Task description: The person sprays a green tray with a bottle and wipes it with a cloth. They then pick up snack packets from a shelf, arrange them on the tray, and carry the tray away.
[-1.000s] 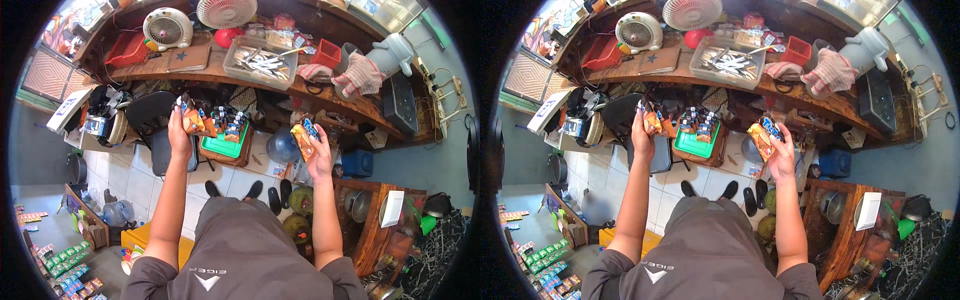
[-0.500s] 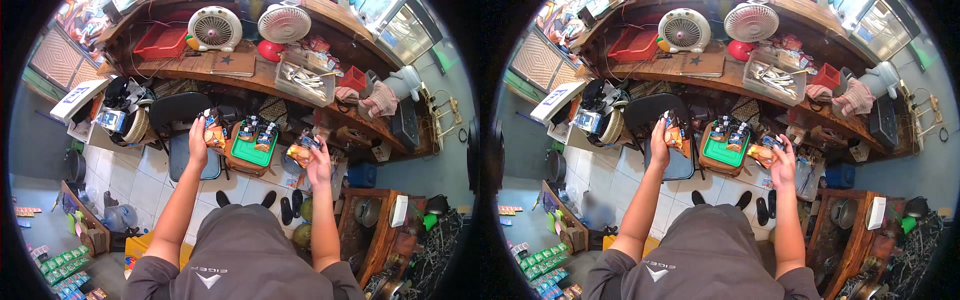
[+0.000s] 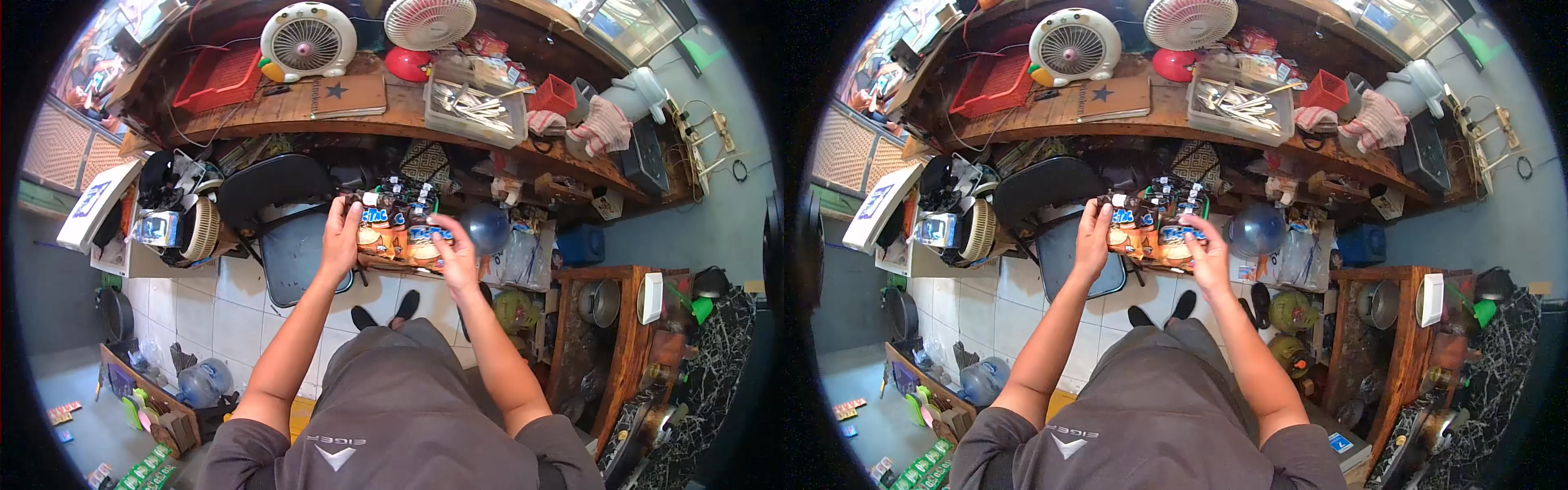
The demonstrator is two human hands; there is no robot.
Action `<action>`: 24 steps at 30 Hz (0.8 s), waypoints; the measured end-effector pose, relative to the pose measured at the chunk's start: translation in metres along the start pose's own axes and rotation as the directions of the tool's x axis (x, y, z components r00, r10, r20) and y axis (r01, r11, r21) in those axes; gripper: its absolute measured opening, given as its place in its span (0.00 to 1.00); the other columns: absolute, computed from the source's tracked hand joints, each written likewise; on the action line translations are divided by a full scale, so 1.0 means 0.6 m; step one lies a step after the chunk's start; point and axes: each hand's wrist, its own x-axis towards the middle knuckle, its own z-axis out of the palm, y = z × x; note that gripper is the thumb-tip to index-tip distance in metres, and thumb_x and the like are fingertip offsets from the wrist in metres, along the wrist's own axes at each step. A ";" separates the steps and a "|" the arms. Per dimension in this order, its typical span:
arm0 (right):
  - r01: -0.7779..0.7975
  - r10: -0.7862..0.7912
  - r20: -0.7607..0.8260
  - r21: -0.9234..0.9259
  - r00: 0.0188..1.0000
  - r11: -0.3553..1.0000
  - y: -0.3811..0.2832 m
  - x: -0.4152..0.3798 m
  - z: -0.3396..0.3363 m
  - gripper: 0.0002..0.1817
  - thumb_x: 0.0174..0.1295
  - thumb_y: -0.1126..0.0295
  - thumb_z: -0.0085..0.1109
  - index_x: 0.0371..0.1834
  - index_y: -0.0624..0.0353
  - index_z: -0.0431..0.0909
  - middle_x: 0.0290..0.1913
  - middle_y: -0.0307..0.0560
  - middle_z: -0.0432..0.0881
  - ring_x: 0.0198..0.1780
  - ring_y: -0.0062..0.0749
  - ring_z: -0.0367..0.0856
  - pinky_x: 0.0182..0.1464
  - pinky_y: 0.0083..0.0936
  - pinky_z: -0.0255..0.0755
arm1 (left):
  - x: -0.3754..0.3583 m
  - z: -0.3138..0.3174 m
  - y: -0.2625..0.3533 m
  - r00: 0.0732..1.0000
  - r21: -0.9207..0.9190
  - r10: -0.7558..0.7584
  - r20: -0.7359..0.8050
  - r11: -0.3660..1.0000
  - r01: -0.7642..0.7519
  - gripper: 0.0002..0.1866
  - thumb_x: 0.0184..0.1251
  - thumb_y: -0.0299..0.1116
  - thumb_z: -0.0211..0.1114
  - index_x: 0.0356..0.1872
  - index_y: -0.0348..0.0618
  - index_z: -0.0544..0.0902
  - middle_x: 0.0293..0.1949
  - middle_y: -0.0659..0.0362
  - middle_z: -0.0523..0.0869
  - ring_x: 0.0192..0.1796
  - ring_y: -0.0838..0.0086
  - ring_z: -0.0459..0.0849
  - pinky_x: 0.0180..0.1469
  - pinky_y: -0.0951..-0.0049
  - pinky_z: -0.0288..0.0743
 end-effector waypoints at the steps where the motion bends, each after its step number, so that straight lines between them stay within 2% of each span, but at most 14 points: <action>1: -0.012 0.015 0.033 -0.099 0.999 0.995 0.006 -0.002 -0.002 0.18 0.68 0.74 0.57 0.61 0.58 0.78 0.56 0.41 0.83 0.59 0.25 0.77 0.62 0.23 0.68 | 0.001 0.010 -0.009 1.000 -0.032 -0.020 0.010 0.999 0.020 0.09 0.81 0.35 0.52 0.50 0.40 0.73 0.44 0.63 0.80 0.47 0.84 0.76 0.52 0.78 0.72; 3: -0.055 0.063 0.077 -0.098 0.995 0.994 0.012 -0.011 -0.004 0.19 0.68 0.70 0.59 0.62 0.61 0.77 0.57 0.45 0.81 0.57 0.25 0.77 0.60 0.23 0.69 | -0.003 0.027 -0.022 0.998 -0.026 -0.066 0.020 0.997 0.067 0.11 0.81 0.34 0.52 0.53 0.38 0.72 0.47 0.60 0.79 0.49 0.80 0.76 0.56 0.76 0.71; 5: -0.084 0.085 0.112 -0.018 0.990 0.996 0.036 -0.021 -0.013 0.22 0.67 0.65 0.61 0.61 0.65 0.76 0.57 0.47 0.79 0.54 0.26 0.77 0.60 0.25 0.69 | -0.012 0.035 -0.057 0.999 0.209 0.005 -0.046 0.978 0.005 0.14 0.80 0.35 0.51 0.56 0.37 0.71 0.47 0.58 0.78 0.51 0.77 0.75 0.58 0.74 0.70; 6: -0.129 0.144 0.156 -0.103 0.977 0.986 0.043 -0.022 -0.011 0.25 0.66 0.61 0.64 0.61 0.66 0.75 0.57 0.50 0.77 0.55 0.32 0.77 0.61 0.28 0.68 | -0.024 0.040 -0.060 1.000 0.252 -0.012 -0.013 0.968 0.015 0.16 0.79 0.37 0.51 0.59 0.36 0.69 0.50 0.55 0.77 0.53 0.74 0.74 0.60 0.72 0.68; 7: 0.015 0.042 0.226 -0.242 0.973 0.970 0.042 -0.022 -0.010 0.28 0.64 0.57 0.66 0.60 0.65 0.75 0.55 0.52 0.77 0.57 0.39 0.77 0.62 0.32 0.68 | -0.038 0.048 -0.062 0.998 0.310 -0.053 -0.031 0.949 0.060 0.18 0.79 0.38 0.52 0.60 0.37 0.68 0.53 0.53 0.77 0.56 0.73 0.73 0.62 0.71 0.67; 9: -0.053 0.146 0.209 -0.396 0.967 0.917 0.048 -0.025 -0.016 0.29 0.62 0.55 0.67 0.59 0.65 0.76 0.54 0.56 0.77 0.58 0.46 0.76 0.62 0.35 0.68 | -0.065 0.058 -0.073 0.991 0.424 -0.112 -0.079 0.896 0.135 0.20 0.79 0.41 0.52 0.60 0.36 0.67 0.54 0.51 0.77 0.56 0.71 0.74 0.61 0.70 0.68; 10: -0.142 0.224 0.205 -0.349 0.953 0.926 0.067 -0.025 -0.024 0.27 0.62 0.55 0.67 0.58 0.63 0.77 0.55 0.57 0.76 0.59 0.48 0.75 0.63 0.37 0.67 | -0.072 0.061 -0.086 0.991 0.432 -0.077 -0.112 0.894 0.118 0.21 0.77 0.42 0.57 0.59 0.36 0.68 0.50 0.53 0.79 0.52 0.72 0.77 0.58 0.71 0.70; 11: -0.151 0.231 0.205 -0.341 0.951 0.928 0.077 -0.025 -0.034 0.27 0.62 0.55 0.67 0.58 0.63 0.77 0.55 0.57 0.76 0.59 0.48 0.75 0.63 0.37 0.67 | -0.075 0.058 -0.095 0.990 0.440 -0.084 -0.114 0.889 0.126 0.21 0.77 0.42 0.57 0.59 0.36 0.68 0.50 0.53 0.79 0.52 0.72 0.77 0.58 0.71 0.70; 13: -0.018 0.144 0.265 -0.425 0.954 0.905 0.090 -0.022 -0.052 0.26 0.62 0.55 0.67 0.57 0.62 0.78 0.55 0.56 0.76 0.60 0.49 0.75 0.64 0.37 0.66 | -0.077 0.050 -0.105 0.972 0.431 -0.224 -0.077 0.871 0.235 0.22 0.73 0.41 0.64 0.57 0.37 0.69 0.46 0.55 0.81 0.48 0.74 0.78 0.55 0.72 0.72; 14: -0.059 0.188 0.308 -0.383 0.933 0.922 0.099 -0.016 -0.061 0.23 0.63 0.63 0.67 0.57 0.64 0.78 0.61 0.53 0.74 0.64 0.40 0.72 0.67 0.33 0.64 | -0.073 0.047 -0.115 0.960 0.382 -0.269 -0.078 0.881 0.278 0.22 0.69 0.39 0.69 0.53 0.38 0.70 0.43 0.57 0.81 0.46 0.76 0.78 0.52 0.73 0.73; 17: -0.048 0.190 0.373 -0.358 0.908 0.933 0.112 0.005 -0.077 0.23 0.64 0.62 0.66 0.58 0.64 0.78 0.62 0.53 0.74 0.65 0.40 0.72 0.67 0.33 0.64 | -0.069 0.052 -0.128 0.948 0.376 -0.306 -0.089 0.871 0.316 0.21 0.69 0.37 0.69 0.52 0.39 0.70 0.44 0.57 0.81 0.47 0.77 0.78 0.52 0.74 0.73; 19: -0.075 0.231 0.404 -0.366 0.885 0.928 0.123 0.018 -0.081 0.22 0.64 0.62 0.66 0.58 0.64 0.78 0.61 0.51 0.75 0.63 0.37 0.74 0.66 0.33 0.66 | -0.063 0.057 -0.138 0.950 0.307 -0.288 -0.119 0.899 0.311 0.20 0.70 0.35 0.68 0.52 0.39 0.68 0.44 0.57 0.81 0.47 0.77 0.78 0.52 0.75 0.73; 22: -0.111 0.247 0.388 -0.341 0.888 0.934 0.134 0.024 -0.078 0.22 0.66 0.64 0.65 0.59 0.65 0.76 0.59 0.49 0.77 0.59 0.32 0.77 0.62 0.30 0.70 | -0.044 0.061 -0.129 0.960 0.402 -0.251 -0.124 0.871 0.280 0.21 0.69 0.34 0.69 0.53 0.39 0.68 0.44 0.57 0.83 0.46 0.78 0.80 0.51 0.75 0.75; 24: -0.222 0.285 0.371 -0.204 0.884 0.953 0.144 0.023 -0.073 0.23 0.68 0.66 0.64 0.61 0.66 0.74 0.57 0.46 0.79 0.55 0.28 0.79 0.58 0.27 0.73 | -0.035 0.056 -0.130 0.981 0.487 -0.182 -0.061 0.853 0.189 0.22 0.68 0.33 0.70 0.54 0.38 0.68 0.42 0.57 0.85 0.45 0.78 0.81 0.49 0.74 0.76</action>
